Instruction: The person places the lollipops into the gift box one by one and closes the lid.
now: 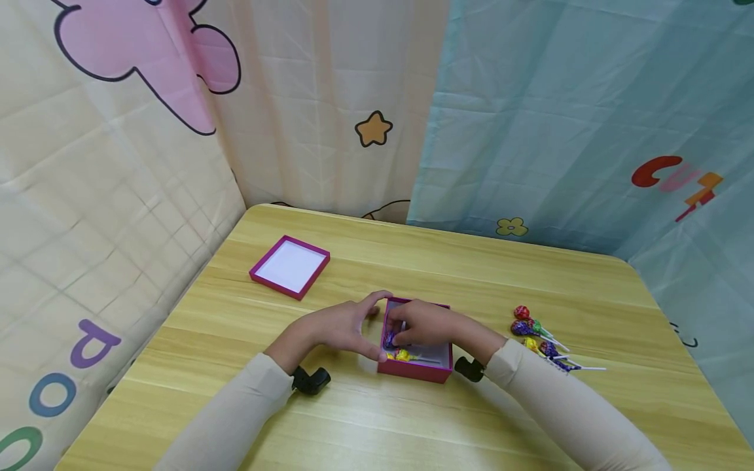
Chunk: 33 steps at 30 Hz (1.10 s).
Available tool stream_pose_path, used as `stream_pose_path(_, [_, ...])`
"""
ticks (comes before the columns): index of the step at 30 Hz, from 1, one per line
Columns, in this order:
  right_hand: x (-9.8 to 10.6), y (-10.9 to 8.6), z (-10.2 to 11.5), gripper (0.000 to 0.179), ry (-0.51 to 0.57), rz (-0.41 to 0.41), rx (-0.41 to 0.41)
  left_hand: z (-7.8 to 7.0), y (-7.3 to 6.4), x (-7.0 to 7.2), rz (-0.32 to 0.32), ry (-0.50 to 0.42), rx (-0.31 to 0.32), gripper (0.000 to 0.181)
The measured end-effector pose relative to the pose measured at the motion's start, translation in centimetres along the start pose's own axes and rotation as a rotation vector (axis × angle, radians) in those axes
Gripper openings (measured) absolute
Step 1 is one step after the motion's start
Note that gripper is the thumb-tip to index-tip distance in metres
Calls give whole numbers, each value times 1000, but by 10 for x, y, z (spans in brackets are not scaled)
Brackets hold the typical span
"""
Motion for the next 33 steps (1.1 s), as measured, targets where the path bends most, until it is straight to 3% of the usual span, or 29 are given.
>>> stream_pose_path(14, [-2, 1, -2, 9, 25, 13, -64, 1, 1, 1, -4, 10, 5, 112])
stream_pose_path(25, [-3, -1, 0, 7, 68, 18, -16, 1, 0, 1, -5, 12, 5, 111])
stream_pose_path(33, [-2, -2, 0, 7, 32, 16, -29, -1, 0, 1, -4, -2, 9, 111])
Point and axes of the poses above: each hand's wrist, its own y-axis towards the middle knuckle, its own x-axis out of the back of the hand, z = x × y, the point moved 6 cm from there along y, towards the middle knuckle, and after that the axes turned 14 degrees about -y, right-handed, at the moved point
